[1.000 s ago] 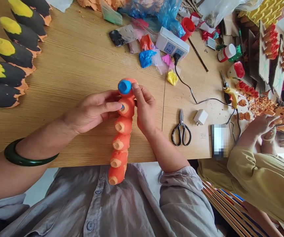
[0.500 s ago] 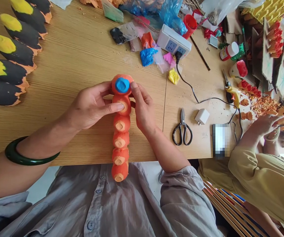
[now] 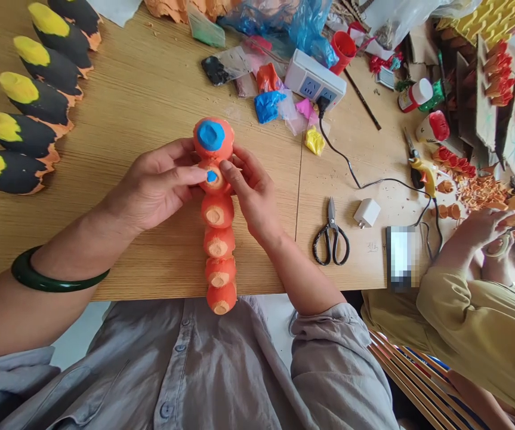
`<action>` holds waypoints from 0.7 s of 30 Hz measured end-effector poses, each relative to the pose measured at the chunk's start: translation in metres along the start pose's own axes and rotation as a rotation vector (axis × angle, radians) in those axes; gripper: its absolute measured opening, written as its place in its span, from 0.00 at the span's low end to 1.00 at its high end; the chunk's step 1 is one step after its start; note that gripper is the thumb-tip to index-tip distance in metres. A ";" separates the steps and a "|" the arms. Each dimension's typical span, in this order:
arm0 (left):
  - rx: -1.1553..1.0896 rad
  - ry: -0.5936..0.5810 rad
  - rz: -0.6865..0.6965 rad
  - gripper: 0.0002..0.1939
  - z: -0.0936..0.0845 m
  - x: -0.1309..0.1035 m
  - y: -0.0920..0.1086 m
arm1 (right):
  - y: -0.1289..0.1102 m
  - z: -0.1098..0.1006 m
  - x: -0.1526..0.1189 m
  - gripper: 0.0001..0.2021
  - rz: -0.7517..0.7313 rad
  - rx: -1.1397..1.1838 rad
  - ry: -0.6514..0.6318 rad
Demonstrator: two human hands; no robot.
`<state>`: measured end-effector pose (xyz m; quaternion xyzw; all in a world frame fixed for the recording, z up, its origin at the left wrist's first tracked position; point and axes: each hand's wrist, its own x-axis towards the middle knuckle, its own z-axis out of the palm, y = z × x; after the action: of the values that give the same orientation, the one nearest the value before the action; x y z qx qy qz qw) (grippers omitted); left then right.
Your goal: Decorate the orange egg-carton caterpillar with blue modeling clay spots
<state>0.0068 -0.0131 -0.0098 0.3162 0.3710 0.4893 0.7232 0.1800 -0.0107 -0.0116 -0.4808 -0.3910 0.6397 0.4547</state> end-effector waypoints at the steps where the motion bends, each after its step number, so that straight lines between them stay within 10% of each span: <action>1: 0.014 0.001 0.005 0.16 0.000 0.000 0.000 | 0.000 0.000 0.000 0.14 0.006 0.000 0.005; 21: 0.085 -0.016 -0.033 0.25 -0.007 0.006 -0.002 | 0.003 0.008 -0.006 0.26 0.038 0.001 0.047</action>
<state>0.0030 -0.0075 -0.0164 0.3444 0.3910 0.4585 0.7199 0.1723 -0.0177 -0.0109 -0.5028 -0.3704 0.6371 0.4517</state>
